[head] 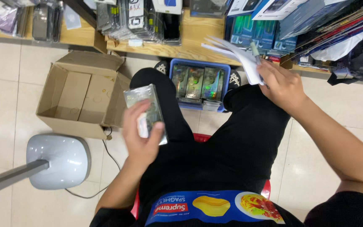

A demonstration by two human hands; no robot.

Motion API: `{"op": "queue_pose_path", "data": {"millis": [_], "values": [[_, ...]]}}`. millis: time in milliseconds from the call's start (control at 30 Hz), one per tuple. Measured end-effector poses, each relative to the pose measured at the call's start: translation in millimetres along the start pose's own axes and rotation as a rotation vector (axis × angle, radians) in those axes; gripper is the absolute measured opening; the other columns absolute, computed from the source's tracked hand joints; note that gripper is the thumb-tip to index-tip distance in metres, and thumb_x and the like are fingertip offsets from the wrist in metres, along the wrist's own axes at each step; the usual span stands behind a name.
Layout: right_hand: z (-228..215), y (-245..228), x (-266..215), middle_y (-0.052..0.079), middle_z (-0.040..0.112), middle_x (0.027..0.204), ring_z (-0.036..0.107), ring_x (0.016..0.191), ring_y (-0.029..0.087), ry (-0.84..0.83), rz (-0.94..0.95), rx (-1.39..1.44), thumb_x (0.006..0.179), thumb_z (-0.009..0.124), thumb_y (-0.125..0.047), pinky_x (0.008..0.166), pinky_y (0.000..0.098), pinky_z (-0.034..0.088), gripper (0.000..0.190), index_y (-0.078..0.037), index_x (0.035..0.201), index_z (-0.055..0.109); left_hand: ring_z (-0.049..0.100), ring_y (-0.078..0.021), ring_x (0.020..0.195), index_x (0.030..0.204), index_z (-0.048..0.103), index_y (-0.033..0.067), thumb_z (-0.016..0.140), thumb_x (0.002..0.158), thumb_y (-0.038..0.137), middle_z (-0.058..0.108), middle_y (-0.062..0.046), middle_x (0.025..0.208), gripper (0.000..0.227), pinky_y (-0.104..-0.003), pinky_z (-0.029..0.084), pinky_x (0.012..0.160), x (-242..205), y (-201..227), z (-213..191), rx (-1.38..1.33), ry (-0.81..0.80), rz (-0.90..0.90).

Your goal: The person cleans and organizes phone screen protectors and boxes. They wipe the boxes with a cloth, write on a notepad, and sort the items into a basket and a cardboard box.

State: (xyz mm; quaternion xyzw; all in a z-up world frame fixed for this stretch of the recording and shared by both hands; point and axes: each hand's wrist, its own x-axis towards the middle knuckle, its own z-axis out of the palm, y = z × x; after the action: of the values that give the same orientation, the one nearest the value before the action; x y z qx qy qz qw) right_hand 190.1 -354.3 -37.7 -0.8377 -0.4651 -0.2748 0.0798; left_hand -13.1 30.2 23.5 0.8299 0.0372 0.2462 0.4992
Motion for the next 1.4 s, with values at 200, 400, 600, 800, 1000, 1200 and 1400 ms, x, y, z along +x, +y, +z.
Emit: {"op": "queue_pose_path", "data": {"millis": [200,400,600,800,1000,1200,1400], "values": [[-60.4,-134.5,-8.3,0.039,0.071,0.131,0.072,0.113,0.057,0.177,-0.028,0.351,0.1,0.064,-0.018,0.086,0.0581,0.06,0.037,0.008,0.127,0.064,0.051,-0.0503,0.141,0.172,0.012,0.0098,0.061,0.103,0.048,0.045,-0.033,0.155,0.093,-0.072,0.045,0.106,-36.4,-5.0,98.8,-1.13,-0.557,-0.567],[-75.1,-239.0,16.2,0.023,0.078,0.126,0.074,0.115,0.048,0.278,0.009,0.303,0.102,0.063,-0.016,0.1,0.0614,0.057,0.018,-0.005,0.111,0.074,0.076,-0.0315,0.1,0.137,0.061,0.0011,0.076,0.101,0.026,0.075,-0.019,0.114,0.046,-0.054,0.063,0.083,-53.6,-6.7,109.8,-1.401,-0.208,-0.867],[-92.9,-246.7,-0.1,0.014,0.077,0.133,0.073,0.121,0.037,0.179,-0.015,0.371,0.1,0.067,-0.022,0.109,0.0597,0.05,0.022,-0.01,0.115,0.078,0.076,-0.0272,0.099,0.13,0.06,-0.001,0.073,0.102,0.021,0.074,-0.015,0.107,0.038,-0.048,0.063,0.085,-52.2,5.0,76.2,-1.293,-0.264,-0.748],[-103.2,-262.0,-16.1,0.013,0.081,0.116,0.077,0.106,0.035,0.287,-0.01,0.577,0.099,0.072,-0.023,0.1,0.0648,0.053,0.015,-0.011,0.105,0.079,0.078,-0.02,0.096,0.122,0.069,0.0029,0.073,0.103,0.025,0.078,-0.009,0.103,0.029,-0.04,0.065,0.081,-51.6,4.3,64.0,-1.193,-0.267,-0.664],[-114.8,-213.2,-21.7,0.018,0.057,0.091,0.06,0.061,0.036,0.713,0.706,0.819,0.116,0.041,-0.022,0.059,0.0439,0.051,0.025,-0.001,0.104,0.048,0.072,-0.0125,0.088,0.106,0.074,0.0066,0.079,0.096,0.019,0.077,-0.004,0.091,0.016,-0.032,0.062,0.078,-42.8,10.1,43.8,-0.935,-0.283,-0.526],[-72.2,-189.0,-39.1,0.01,0.058,0.08,0.055,0.052,0.015,0.3,1.36,1.297,0.107,0.067,-0.024,0.033,0.0191,0.04,0.024,-0.002,0.098,0.064,0.069,-0.0116,0.085,0.101,0.074,0.0081,0.076,0.098,0.02,0.075,-0.003,0.086,0.013,-0.03,0.059,0.077,-45.9,16.3,39.1,-0.9,-0.385,-0.482],[-71.3,-197.9,-37.3,0.012,0.058,0.053,0.053,0.033,0.015,0.235,1.359,1.155,0.094,0.082,-0.009,0.027,0.0239,0.041,0.024,0.001,0.078,0.066,0.064,-0.012,0.085,0.108,0.071,0.0063,0.067,0.105,0.023,0.072,-0.004,0.087,0.018,-0.031,0.057,0.078,-53.6,12.2,46.6,-0.769,-0.443,-0.404]]}}
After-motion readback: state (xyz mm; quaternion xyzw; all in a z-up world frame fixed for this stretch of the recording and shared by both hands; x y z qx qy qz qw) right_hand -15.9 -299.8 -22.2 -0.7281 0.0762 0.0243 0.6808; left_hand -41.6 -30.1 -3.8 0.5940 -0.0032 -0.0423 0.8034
